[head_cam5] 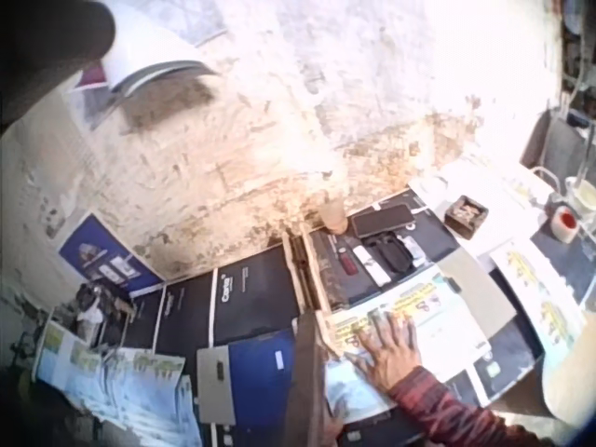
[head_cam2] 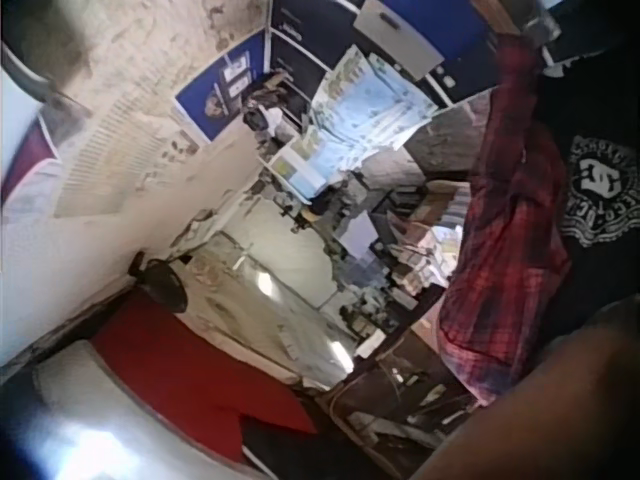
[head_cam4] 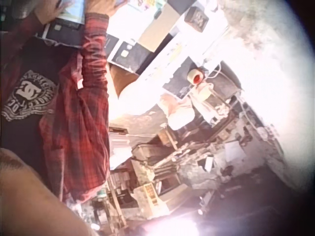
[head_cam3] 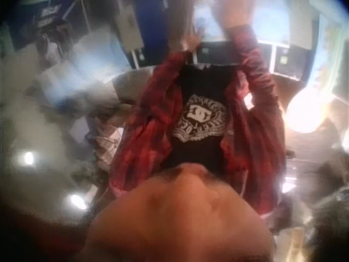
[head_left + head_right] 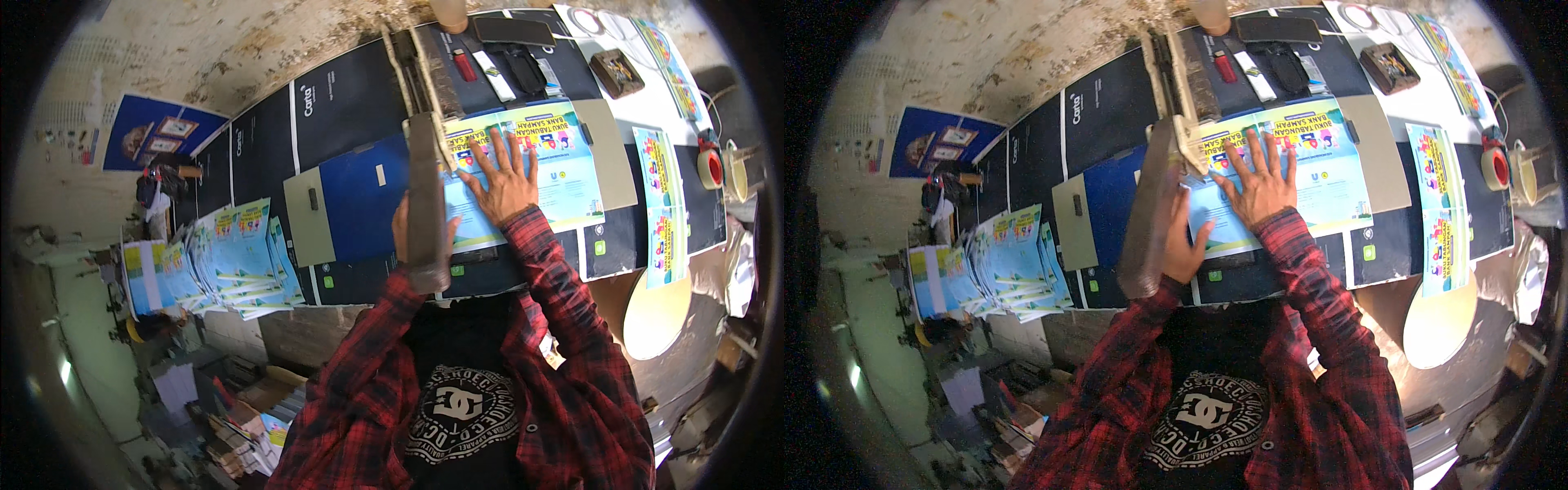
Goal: The person uses a manual paper cutter to trim a stack of printed sheets. They repeatedly align the sheets against the guide, press down the lever to cut, and stack the trimmed pieces. The person also briefly handles a small plastic container and a piece of tape.
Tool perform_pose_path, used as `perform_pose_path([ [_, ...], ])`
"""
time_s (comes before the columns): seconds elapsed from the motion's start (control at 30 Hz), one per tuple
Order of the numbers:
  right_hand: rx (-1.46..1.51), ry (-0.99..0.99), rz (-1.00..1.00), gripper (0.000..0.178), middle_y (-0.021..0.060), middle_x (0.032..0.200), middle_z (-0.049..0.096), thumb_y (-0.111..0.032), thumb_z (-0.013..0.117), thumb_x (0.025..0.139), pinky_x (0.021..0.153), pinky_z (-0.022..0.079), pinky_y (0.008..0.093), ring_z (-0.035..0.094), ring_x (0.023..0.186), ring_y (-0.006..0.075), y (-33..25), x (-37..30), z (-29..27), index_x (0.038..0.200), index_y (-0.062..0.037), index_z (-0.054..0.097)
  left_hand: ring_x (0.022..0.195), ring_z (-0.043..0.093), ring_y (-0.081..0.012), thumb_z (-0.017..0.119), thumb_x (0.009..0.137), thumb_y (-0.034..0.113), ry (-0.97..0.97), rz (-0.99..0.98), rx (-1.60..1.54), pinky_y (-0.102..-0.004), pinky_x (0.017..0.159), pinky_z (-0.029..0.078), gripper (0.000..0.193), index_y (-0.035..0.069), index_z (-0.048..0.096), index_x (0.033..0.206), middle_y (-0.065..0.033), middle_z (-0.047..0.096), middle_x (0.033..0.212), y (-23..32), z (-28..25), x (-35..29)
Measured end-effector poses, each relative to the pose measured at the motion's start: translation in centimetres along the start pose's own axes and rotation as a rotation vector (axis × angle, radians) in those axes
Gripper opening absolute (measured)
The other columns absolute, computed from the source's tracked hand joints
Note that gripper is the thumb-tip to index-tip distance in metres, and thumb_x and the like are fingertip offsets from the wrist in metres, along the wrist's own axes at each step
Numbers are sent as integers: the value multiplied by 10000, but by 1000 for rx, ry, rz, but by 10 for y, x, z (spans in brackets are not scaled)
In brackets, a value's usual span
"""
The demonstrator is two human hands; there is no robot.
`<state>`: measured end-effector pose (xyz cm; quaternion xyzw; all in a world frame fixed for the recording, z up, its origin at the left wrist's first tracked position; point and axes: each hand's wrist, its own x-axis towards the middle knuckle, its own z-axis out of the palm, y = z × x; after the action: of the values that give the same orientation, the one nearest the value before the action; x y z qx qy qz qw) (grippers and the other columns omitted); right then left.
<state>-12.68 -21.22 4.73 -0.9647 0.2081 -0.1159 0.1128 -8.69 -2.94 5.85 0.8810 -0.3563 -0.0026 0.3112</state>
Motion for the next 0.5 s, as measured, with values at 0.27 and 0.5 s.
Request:
perform_pose_path([
  [0.27,-118,176,-1,512,110,1543,406,-459,532,980,1161,276,493,365,1422,354,87,6,0,1462,-294,480,1472,246,-360,495,953,449,31,33,154,-613,1162,167,690,50,375,1503,-78,317,1592,-11,8,-18],
  [0.5,-22,113,-72,490,218,1493,433,-367,499,1015,1122,362,448,411,1379,412,121,29,-60,1456,-156,475,1444,297,-371,481,961,469,21,14,190,-607,1160,177,691,51,376,1500,-77,330,1583,-12,20,-12],
])
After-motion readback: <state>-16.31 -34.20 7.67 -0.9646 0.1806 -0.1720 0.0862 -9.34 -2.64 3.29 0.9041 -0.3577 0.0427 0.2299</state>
